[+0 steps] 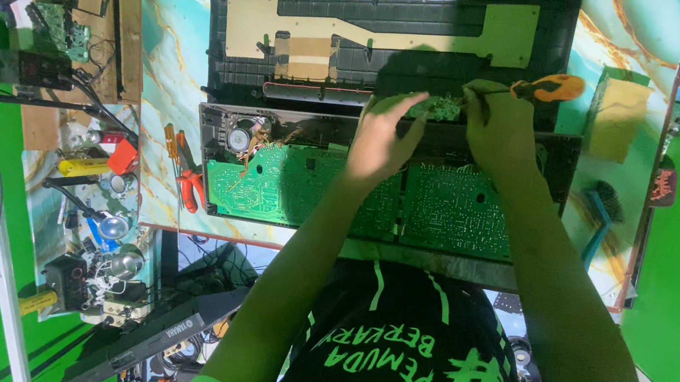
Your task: The person disassembles an electronic keyboard on a table, using a screwdriver to remove screws from internal circuit boards and handling loose wiring by hand and with pliers.
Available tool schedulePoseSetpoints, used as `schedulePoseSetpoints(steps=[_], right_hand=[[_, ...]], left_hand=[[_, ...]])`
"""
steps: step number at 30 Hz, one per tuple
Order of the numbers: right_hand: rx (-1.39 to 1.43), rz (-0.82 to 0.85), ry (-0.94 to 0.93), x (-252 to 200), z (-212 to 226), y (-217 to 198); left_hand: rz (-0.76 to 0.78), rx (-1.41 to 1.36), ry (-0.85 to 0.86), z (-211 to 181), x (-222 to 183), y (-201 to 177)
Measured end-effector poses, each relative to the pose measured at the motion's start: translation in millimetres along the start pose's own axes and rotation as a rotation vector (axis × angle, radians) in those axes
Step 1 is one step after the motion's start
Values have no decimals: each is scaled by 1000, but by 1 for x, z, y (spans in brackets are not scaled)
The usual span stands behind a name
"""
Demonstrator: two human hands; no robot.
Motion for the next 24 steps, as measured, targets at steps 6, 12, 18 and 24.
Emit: schedulePoseSetpoints(steps=[6, 12, 18, 24], right_hand=[[1, 25, 97, -4, 25, -17], [45, 37, 152, -24, 54, -33], [113, 63, 198, -44, 63, -34], [208, 37, 203, -56, 63, -36]], left_hand=[[-71, 121, 124, -6, 5, -1], [-55, 223, 149, -14, 4, -1], [-105, 184, 162, -9, -8, 3], [-192, -143, 49, 6, -35, -4]])
Point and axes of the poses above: each hand's wrist, its own x-axis towards the middle knuckle, its own y-axis out of the palm, z = x × y, the point moved 3 cm from there along x, towards the middle knuckle, and after that the axes turned 13 degrees about y, right-handed, at the moved point
